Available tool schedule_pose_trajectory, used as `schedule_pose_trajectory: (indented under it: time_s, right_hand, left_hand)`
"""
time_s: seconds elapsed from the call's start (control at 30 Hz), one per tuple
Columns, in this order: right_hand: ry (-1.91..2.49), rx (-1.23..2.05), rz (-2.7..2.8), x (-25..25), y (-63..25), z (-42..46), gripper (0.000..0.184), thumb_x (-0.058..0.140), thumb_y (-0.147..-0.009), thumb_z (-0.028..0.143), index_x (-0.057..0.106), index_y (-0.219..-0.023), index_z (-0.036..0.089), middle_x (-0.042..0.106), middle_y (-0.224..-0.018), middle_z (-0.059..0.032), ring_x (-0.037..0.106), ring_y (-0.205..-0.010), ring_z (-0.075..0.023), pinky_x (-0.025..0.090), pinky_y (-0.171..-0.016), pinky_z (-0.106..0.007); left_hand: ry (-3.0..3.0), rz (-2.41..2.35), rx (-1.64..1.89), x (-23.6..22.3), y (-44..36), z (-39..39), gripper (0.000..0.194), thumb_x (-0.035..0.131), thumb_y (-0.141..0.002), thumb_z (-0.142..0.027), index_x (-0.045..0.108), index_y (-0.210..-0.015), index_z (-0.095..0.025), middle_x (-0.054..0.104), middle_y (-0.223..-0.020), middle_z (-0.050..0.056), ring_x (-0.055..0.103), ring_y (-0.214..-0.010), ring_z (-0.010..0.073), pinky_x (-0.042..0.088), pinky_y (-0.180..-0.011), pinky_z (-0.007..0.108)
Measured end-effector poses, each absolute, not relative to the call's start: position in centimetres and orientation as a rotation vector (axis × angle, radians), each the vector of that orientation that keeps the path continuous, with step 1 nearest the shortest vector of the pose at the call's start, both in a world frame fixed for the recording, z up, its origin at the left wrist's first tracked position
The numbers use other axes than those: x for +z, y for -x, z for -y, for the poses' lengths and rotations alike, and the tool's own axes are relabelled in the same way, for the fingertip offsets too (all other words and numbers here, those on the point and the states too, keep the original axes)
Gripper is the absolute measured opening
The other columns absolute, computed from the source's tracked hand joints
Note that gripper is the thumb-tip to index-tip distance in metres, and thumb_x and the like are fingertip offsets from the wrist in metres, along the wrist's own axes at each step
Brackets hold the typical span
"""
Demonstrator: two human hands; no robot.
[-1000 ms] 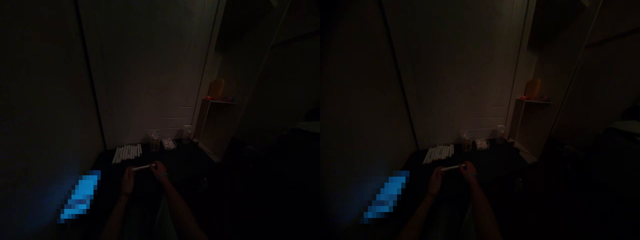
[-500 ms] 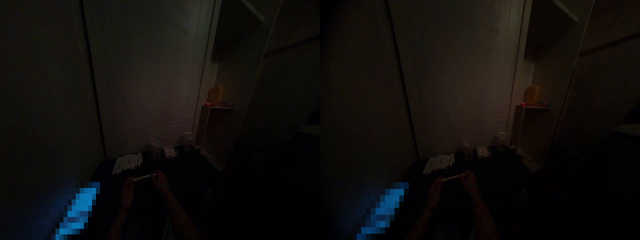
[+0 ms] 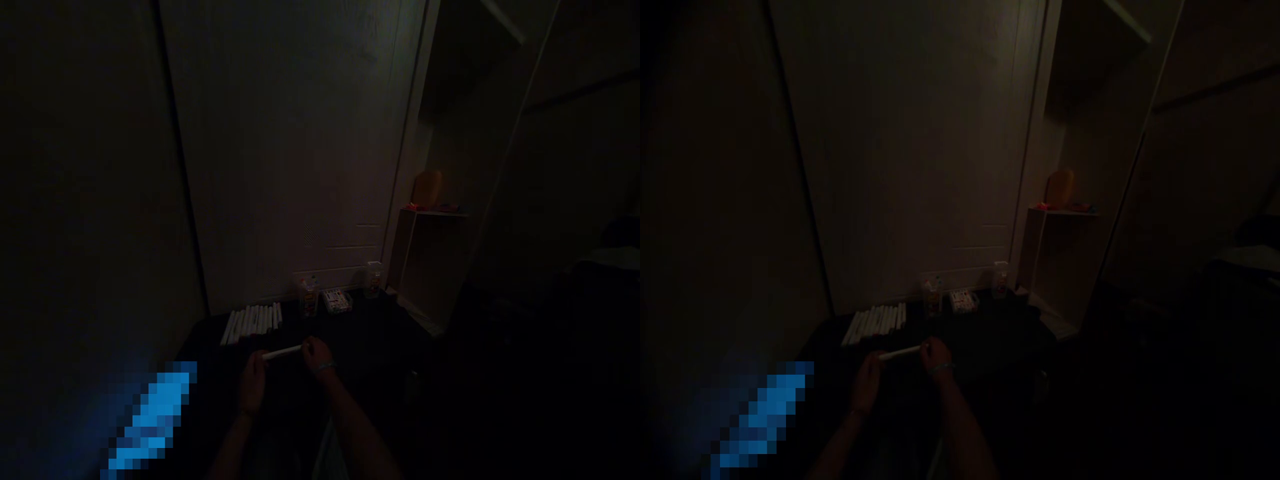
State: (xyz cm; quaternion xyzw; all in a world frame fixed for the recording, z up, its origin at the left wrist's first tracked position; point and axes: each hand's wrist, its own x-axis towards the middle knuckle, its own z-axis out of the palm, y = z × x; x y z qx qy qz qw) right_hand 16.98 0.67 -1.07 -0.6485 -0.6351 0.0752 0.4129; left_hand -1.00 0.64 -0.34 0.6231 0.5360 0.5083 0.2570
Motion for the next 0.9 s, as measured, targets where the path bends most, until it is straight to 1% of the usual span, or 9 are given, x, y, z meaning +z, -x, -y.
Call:
schedule_pose_trajectory:
  time_s: [0.23, 0.53, 0.77, 0.9]
  right_hand:
    - [1.624, 0.209, 1.602, -0.55, -17.02, -0.17, 0.026, 0.042, -0.082, 0.041, 0.058, -0.084, 0.021, 0.059, -0.081, -0.0005, 0.053, -0.075, -0.0115, 0.037, -0.067, -0.019]
    - [1.633, 0.179, 1.614, -0.6, -17.01, -0.3, 0.021, 0.039, -0.083, 0.032, 0.057, -0.085, 0.021, 0.059, -0.083, -0.0009, 0.053, -0.077, -0.0113, 0.037, -0.068, -0.019]
    - [1.616, 0.193, 1.616, -0.66, -17.19, -0.31, 0.021, 0.04, -0.083, 0.031, 0.058, -0.085, 0.022, 0.06, -0.083, -0.0003, 0.053, -0.077, -0.0109, 0.037, -0.068, -0.019]
    - [1.623, 0.262, 1.603, -0.37, -17.23, -0.18, 0.02, 0.044, -0.081, 0.036, 0.059, -0.084, 0.022, 0.06, -0.082, 0.0004, 0.053, -0.076, -0.0108, 0.037, -0.067, -0.019]
  left_hand:
    - [-1.658, -1.466, 1.392, -0.34, 0.76, -0.47, 0.038, 0.029, -0.079, -0.048, 0.054, -0.087, -0.021, 0.054, -0.066, -0.002, 0.05, -0.062, 0.0136, 0.04, -0.061, 0.024]
    - [-1.654, -1.477, 1.411, -0.19, 0.57, -0.26, 0.04, 0.027, -0.079, -0.049, 0.055, -0.086, -0.02, 0.053, -0.065, -0.001, 0.05, -0.06, 0.0134, 0.039, -0.059, 0.024]
    - [-1.665, -1.478, 1.408, -0.23, 0.67, -0.37, 0.04, 0.027, -0.079, -0.049, 0.054, -0.086, -0.02, 0.053, -0.064, -0.001, 0.05, -0.059, 0.0134, 0.039, -0.058, 0.024]
    - [-1.66, -1.498, 1.398, -0.21, 0.61, -0.27, 0.04, 0.026, -0.079, -0.047, 0.054, -0.089, -0.02, 0.053, -0.066, -0.001, 0.05, -0.061, 0.0138, 0.039, -0.058, 0.024]
